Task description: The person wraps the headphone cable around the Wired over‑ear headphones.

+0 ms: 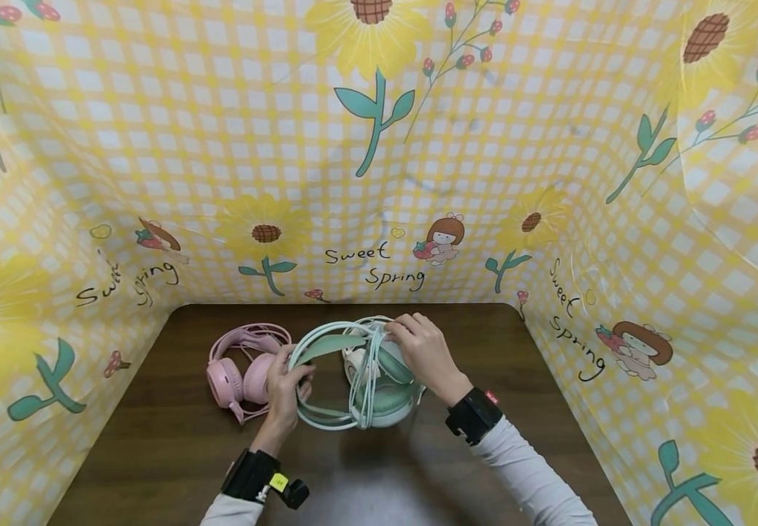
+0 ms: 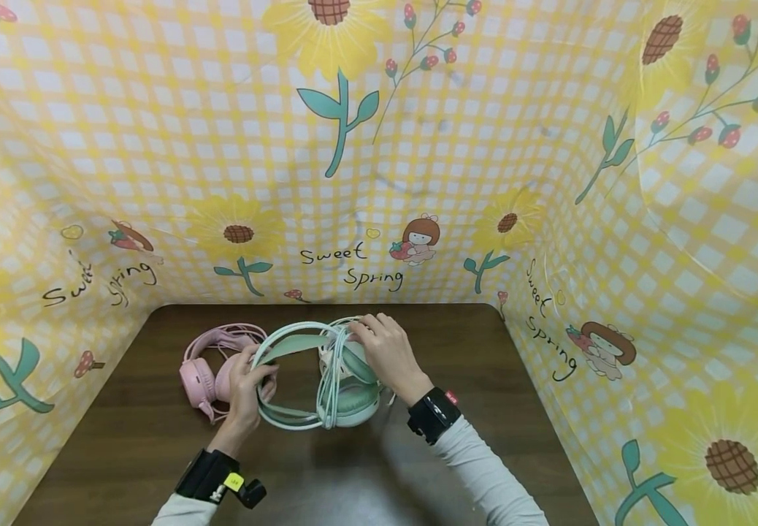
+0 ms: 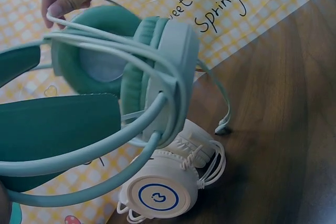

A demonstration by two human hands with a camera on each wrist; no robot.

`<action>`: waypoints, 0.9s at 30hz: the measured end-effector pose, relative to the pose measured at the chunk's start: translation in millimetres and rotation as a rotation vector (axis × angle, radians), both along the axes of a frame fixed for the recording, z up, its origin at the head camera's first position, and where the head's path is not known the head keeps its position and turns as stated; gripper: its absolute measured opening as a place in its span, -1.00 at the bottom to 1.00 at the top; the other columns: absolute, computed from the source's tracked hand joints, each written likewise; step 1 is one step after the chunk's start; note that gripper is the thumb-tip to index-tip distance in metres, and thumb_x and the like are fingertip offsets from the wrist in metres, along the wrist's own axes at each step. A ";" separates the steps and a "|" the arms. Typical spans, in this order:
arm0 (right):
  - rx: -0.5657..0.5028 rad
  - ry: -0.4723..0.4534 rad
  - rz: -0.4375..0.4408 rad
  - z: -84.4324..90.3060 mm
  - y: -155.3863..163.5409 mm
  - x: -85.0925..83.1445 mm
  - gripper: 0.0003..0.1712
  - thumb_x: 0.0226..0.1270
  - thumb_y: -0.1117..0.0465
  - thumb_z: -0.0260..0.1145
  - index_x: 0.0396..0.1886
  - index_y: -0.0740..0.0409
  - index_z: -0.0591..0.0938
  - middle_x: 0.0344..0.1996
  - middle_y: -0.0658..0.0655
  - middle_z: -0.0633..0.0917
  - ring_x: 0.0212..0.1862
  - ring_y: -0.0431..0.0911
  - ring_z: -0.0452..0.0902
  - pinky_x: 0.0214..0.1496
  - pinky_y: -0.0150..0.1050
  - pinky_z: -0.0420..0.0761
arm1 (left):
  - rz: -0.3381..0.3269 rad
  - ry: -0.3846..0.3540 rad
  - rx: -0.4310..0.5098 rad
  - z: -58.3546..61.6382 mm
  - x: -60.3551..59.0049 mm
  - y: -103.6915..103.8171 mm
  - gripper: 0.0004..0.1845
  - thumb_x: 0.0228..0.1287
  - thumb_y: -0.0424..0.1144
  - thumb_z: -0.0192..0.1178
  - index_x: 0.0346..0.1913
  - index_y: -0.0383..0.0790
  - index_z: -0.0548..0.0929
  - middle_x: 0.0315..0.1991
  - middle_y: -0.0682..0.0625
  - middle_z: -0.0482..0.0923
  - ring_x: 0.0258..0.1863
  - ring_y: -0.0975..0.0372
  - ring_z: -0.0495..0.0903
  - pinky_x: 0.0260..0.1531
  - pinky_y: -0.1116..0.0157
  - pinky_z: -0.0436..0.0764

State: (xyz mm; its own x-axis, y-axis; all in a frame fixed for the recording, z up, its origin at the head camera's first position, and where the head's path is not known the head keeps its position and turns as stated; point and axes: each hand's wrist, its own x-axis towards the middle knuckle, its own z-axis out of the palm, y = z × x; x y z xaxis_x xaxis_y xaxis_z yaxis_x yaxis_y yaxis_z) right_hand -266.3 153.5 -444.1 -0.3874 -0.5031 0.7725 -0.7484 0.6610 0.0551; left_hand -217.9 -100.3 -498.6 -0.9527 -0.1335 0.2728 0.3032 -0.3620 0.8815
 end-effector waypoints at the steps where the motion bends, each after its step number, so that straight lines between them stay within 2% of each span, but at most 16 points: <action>1: -0.005 0.002 -0.005 -0.8 1.3 0.1 -0.85 0.22 0.24 0.46 -0.24 0.17 0.70 -0.36 0.06 0.66 -0.37 -0.09 0.53 -0.33 -0.27 0.58 | -0.014 0.014 -0.007 -0.2 -0.2 -0.4 -0.73 0.11 -0.65 -0.04 -0.13 -0.38 0.43 -0.63 -0.09 0.41 -0.86 0.34 0.17 -0.88 0.45 0.15; 6: -0.058 0.001 -0.018 -4.6 10.1 1.0 -0.73 0.09 0.05 0.54 -0.39 0.10 0.66 -0.53 -0.02 0.65 -0.51 -0.19 0.50 -0.55 -0.31 0.53 | -0.065 0.049 -0.050 -1.6 -0.6 -3.3 -0.77 0.10 -0.63 -0.01 -0.14 -0.49 0.41 -0.65 -0.11 0.36 -0.86 0.34 0.18 -0.91 0.43 0.15; 10: -0.065 -0.023 -0.011 -5.4 15.1 1.6 -0.67 0.06 -0.03 0.54 -0.42 0.08 0.63 -0.54 -0.06 0.61 -0.51 -0.21 0.46 -0.55 -0.33 0.48 | -0.099 0.054 -0.088 -2.8 -0.8 -6.0 -0.73 0.11 -0.61 0.01 -0.08 -0.54 0.41 -0.65 -0.08 0.36 -0.85 0.34 0.18 -0.92 0.40 0.13; 13: -0.027 -0.030 0.018 -5.3 16.3 2.1 -0.74 0.12 0.08 0.53 -0.37 0.13 0.66 -0.47 -0.02 0.65 -0.45 -0.17 0.48 -0.46 -0.32 0.52 | -0.131 0.047 -0.112 -4.3 -1.1 -8.1 -0.73 0.11 -0.61 0.02 -0.08 -0.54 0.41 -0.65 -0.09 0.35 -0.85 0.35 0.18 -0.91 0.41 0.14; 16: 0.014 -0.030 0.057 -5.2 16.9 2.6 -0.87 0.18 0.35 0.46 -0.29 0.18 0.67 -0.36 0.03 0.68 -0.37 -0.12 0.50 -0.33 -0.30 0.55 | -0.177 0.036 -0.120 -5.6 -1.0 -9.6 -0.76 0.13 -0.60 0.03 -0.10 -0.50 0.41 -0.64 -0.08 0.36 -0.85 0.37 0.18 -0.89 0.44 0.16; 18: 0.024 -0.038 0.079 -5.3 17.5 3.1 -0.82 0.17 0.47 0.39 -0.27 0.19 0.66 -0.32 0.04 0.68 -0.32 -0.11 0.50 -0.28 -0.30 0.55 | -0.215 0.034 -0.112 -6.5 -0.5 -10.3 -0.77 0.15 -0.60 0.02 -0.10 -0.47 0.41 -0.63 -0.07 0.37 -0.84 0.38 0.19 -0.88 0.45 0.17; 20: 0.014 -0.051 0.099 -5.7 18.3 2.9 -0.80 0.18 0.50 0.37 -0.26 0.18 0.66 -0.31 0.03 0.67 -0.31 -0.12 0.53 -0.27 -0.30 0.57 | -0.251 0.039 -0.099 -7.2 0.1 -10.9 -0.77 0.17 -0.59 0.02 -0.10 -0.42 0.42 -0.62 -0.06 0.38 -0.83 0.39 0.19 -0.87 0.45 0.16; 22: -0.011 -0.076 0.108 -6.5 19.9 2.7 -0.86 0.22 0.43 0.38 -0.26 0.16 0.67 -0.33 0.01 0.68 -0.31 -0.14 0.56 -0.30 -0.30 0.59 | -0.285 0.050 -0.066 -7.7 0.7 -11.7 -0.77 0.19 -0.58 0.02 -0.09 -0.37 0.44 -0.61 -0.05 0.37 -0.83 0.40 0.19 -0.88 0.43 0.12; 24: -0.052 -0.104 0.102 -8.4 22.3 2.3 -0.90 0.25 0.27 0.42 -0.26 0.13 0.67 -0.35 0.00 0.69 -0.34 -0.17 0.60 -0.34 -0.30 0.61 | -0.316 0.060 -0.022 -8.5 0.8 -12.9 -0.77 0.20 -0.57 0.01 -0.10 -0.33 0.44 -0.60 -0.04 0.37 -0.82 0.41 0.18 -0.88 0.38 0.05; 27: -0.121 -0.141 0.081 -12.4 27.6 0.8 -0.81 0.22 0.09 0.45 -0.29 0.09 0.66 -0.41 -0.01 0.70 -0.39 -0.19 0.62 -0.40 -0.28 0.60 | -0.370 0.072 0.042 -9.6 0.3 -15.6 -0.76 0.22 -0.57 -0.03 -0.09 -0.28 0.46 -0.59 -0.04 0.37 -0.80 0.41 0.15 -0.86 0.31 -0.04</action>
